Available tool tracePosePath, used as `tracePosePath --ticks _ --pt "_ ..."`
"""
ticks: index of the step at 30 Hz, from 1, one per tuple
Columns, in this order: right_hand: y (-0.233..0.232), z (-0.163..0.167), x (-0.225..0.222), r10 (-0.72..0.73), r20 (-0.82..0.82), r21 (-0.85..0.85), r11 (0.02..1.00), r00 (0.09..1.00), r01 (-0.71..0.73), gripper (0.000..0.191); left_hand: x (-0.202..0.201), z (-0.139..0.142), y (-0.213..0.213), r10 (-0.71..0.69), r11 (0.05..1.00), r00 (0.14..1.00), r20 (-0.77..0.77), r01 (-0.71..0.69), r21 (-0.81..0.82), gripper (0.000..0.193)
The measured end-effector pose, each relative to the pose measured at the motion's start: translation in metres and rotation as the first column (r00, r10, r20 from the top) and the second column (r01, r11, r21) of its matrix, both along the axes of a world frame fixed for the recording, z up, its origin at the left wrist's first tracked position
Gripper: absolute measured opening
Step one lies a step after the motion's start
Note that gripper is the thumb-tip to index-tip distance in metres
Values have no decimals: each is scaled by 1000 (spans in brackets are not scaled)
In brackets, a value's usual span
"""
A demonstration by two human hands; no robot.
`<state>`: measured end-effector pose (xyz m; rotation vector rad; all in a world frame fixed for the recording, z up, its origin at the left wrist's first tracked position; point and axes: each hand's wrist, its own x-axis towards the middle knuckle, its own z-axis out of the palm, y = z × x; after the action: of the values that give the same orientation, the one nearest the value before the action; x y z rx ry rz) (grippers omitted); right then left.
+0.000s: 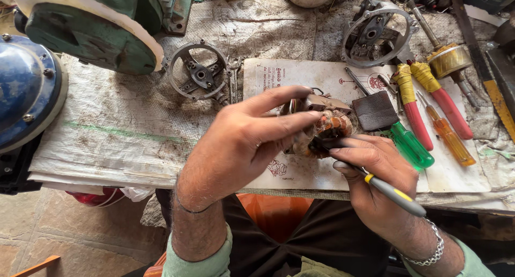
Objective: The person holds a small motor component on a cloth-covered workbench and repeatedly scrapes its surface with a screwdriver-like hand tool, rotating the part with the other hand to work around it. The scraping continues over the same part throughout the episode.
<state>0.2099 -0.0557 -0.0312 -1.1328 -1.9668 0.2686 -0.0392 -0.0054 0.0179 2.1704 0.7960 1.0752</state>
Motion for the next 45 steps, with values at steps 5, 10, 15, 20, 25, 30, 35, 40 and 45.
tracePosePath --ticks 5,10,15,20,25,30,35,40,45 --pt "0 -1 1 -17 10 4 1000 1000 17 24 5 0 -2 177 983 983 51 -179 40 19" --pt "0 -2 2 -20 2 -3 1000 1000 20 25 7 5 -2 225 974 974 16 -225 17 20" --pt "-1 -3 3 -22 -2 5 1000 1000 22 24 18 12 -11 283 958 959 9 -283 52 15" --pt "0 -1 2 -16 2 14 1000 1000 16 23 28 17 -23 352 926 935 -30 -343 156 24" --pt "2 2 1 62 42 84 994 997 -66 26 38 7 -14 325 946 946 -3 -325 -9 62" --pt "4 7 2 122 130 85 987 984 -134 38 44 -9 -6 244 953 963 -111 -260 -156 64" --pt "2 8 2 101 144 104 988 984 -117 36 43 -12 -3 193 967 980 -46 -198 -158 48" --pt "-2 6 2 59 164 144 986 985 -83 31 44 -12 -2 209 955 973 -94 -224 -193 44" --pt "-3 4 4 109 115 206 970 987 -131 29 44 -18 -1 210 960 977 -33 -213 -181 46"
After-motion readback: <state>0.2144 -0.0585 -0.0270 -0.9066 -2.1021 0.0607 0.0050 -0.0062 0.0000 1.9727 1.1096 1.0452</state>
